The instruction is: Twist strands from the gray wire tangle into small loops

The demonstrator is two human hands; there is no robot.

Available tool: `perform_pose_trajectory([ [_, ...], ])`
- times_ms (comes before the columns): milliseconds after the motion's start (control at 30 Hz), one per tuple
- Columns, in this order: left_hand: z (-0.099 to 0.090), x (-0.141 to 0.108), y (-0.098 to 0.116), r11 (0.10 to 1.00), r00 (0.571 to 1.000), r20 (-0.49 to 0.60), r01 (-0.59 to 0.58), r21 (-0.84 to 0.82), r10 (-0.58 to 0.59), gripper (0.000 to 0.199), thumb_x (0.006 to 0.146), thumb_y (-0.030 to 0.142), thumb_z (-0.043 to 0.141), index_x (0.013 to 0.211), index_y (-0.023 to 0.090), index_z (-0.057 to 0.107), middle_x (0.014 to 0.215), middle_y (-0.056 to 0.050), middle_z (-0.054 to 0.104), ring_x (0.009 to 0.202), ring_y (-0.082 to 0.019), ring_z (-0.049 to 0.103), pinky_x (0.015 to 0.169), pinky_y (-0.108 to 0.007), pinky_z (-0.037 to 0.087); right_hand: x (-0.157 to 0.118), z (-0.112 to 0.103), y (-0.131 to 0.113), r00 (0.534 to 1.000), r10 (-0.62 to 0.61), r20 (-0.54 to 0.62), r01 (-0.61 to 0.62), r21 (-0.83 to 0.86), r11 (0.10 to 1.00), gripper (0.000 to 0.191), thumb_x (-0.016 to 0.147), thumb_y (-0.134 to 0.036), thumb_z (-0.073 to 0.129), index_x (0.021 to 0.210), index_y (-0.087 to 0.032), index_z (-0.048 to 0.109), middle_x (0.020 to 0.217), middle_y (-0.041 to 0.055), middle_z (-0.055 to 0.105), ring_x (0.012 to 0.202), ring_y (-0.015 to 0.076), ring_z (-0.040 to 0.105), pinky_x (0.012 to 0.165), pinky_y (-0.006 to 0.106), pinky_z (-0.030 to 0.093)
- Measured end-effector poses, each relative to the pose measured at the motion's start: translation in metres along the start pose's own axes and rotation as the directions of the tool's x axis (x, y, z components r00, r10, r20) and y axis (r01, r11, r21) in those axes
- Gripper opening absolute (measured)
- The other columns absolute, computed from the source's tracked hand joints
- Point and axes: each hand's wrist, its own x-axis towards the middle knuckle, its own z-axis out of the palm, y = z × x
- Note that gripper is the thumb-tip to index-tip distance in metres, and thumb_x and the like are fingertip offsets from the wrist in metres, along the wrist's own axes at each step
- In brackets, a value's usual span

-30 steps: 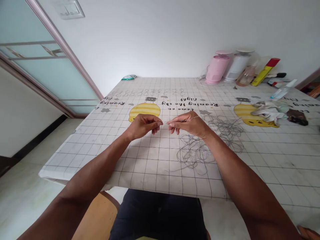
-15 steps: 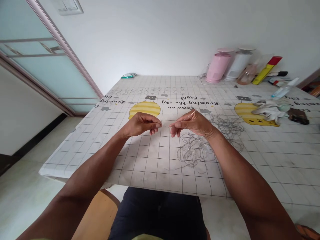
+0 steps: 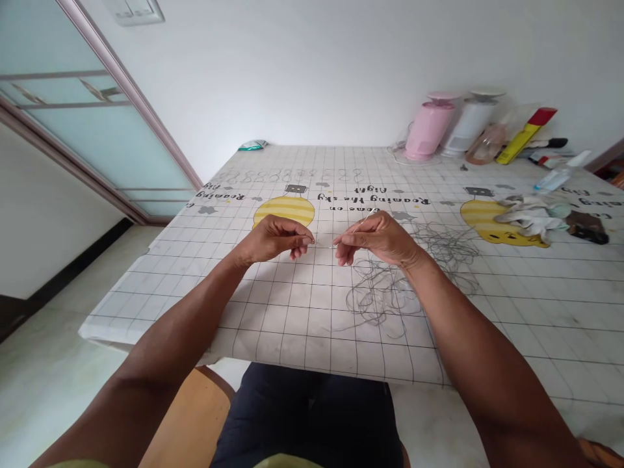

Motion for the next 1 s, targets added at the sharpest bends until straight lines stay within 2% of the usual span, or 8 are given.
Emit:
perform_pose_trajectory([
  [167,0.001,-0.001,0.0,0.999,0.999,0.034,0.02,0.029,-0.021,0.025,0.088,0.043,0.083,0.092,0.019,0.085,0.077,-0.008,0.075,0.063,-0.016,0.068,0.06,-0.03,0.062,-0.001,-0.011,0.005,0.975,0.068,0.213,-0.073,0.019,0.997,0.036,0.092,-0.051,0.082,0.097,-0.016,0.088,0.081,0.0131,0.082,0.069,0.0278,0.08,0.062,0.04,0.065],
  [300,0.003,-0.001,0.002,0.999,0.998,0.055,0.021,0.03,-0.022,0.023,0.089,0.042,0.081,0.091,0.019,0.085,0.077,-0.008,0.075,0.063,-0.016,0.069,0.06,-0.029,0.061,-0.002,-0.015,0.004,0.956,0.105,0.273,-0.115,0.024,0.993,0.044,0.092,-0.058,0.079,0.1,-0.015,0.088,0.085,0.0152,0.083,0.074,0.0289,0.081,0.068,0.043,0.066],
  [500,0.004,-0.001,-0.001,0.998,0.997,0.068,0.04,0.045,-0.043,0.023,0.088,0.042,0.082,0.091,0.019,0.085,0.075,-0.008,0.074,0.063,-0.016,0.068,0.058,-0.028,0.061,-0.001,-0.011,0.006,0.924,0.168,0.342,-0.175,-0.011,0.984,0.039,0.091,-0.055,0.081,0.098,-0.016,0.088,0.086,0.0127,0.083,0.073,0.0259,0.08,0.067,0.039,0.067],
  [567,0.002,0.001,-0.004,0.999,0.998,0.045,0.032,0.042,-0.034,0.024,0.088,0.043,0.083,0.091,0.018,0.084,0.075,-0.007,0.074,0.063,-0.015,0.067,0.06,-0.028,0.061,0.001,-0.01,0.008,0.935,0.179,0.306,-0.191,0.008,0.982,0.04,0.089,-0.054,0.084,0.098,-0.015,0.087,0.086,0.0141,0.083,0.072,0.027,0.08,0.065,0.039,0.066],
  [667,-0.001,0.005,-0.008,1.0,0.997,-0.078,-0.022,0.004,0.022,0.031,0.09,0.047,0.082,0.092,0.016,0.081,0.081,-0.008,0.075,0.067,-0.015,0.068,0.063,-0.028,0.06,0.005,-0.007,0.011,0.984,0.114,0.137,-0.125,0.074,0.989,0.04,0.088,-0.053,0.086,0.1,-0.014,0.087,0.09,0.0159,0.083,0.073,0.0286,0.081,0.064,0.04,0.066],
  [833,-0.005,0.01,-0.008,0.984,0.916,-0.401,-0.079,-0.158,0.01,0.051,0.094,0.062,0.073,0.112,0.015,0.077,0.11,-0.016,0.076,0.082,-0.017,0.073,0.065,-0.027,0.061,0.012,0.001,0.013,0.988,-0.034,-0.15,0.052,0.119,0.991,0.037,0.089,-0.052,0.085,0.106,-0.019,0.087,0.1,0.0136,0.084,0.08,0.0266,0.081,0.072,0.04,0.067],
  [900,-0.002,0.011,-0.007,0.971,0.903,-0.429,-0.074,-0.226,-0.031,0.052,0.093,0.062,0.074,0.113,0.014,0.077,0.114,-0.017,0.076,0.083,-0.018,0.073,0.065,-0.027,0.061,0.014,0.004,0.013,0.976,-0.065,-0.208,0.092,0.125,0.988,0.039,0.089,-0.053,0.086,0.108,-0.02,0.086,0.102,0.0135,0.084,0.082,0.0262,0.081,0.075,0.041,0.067],
  [1000,0.009,0.011,-0.008,0.958,0.926,-0.373,-0.051,-0.283,-0.06,0.046,0.087,0.051,0.083,0.115,0.014,0.079,0.117,-0.017,0.076,0.086,-0.018,0.073,0.066,-0.028,0.06,0.016,0.012,0.013,0.963,-0.075,-0.259,0.114,0.14,0.984,0.041,0.09,-0.055,0.084,0.11,-0.019,0.085,0.104,0.0138,0.083,0.086,0.0258,0.081,0.077,0.04,0.067],
])
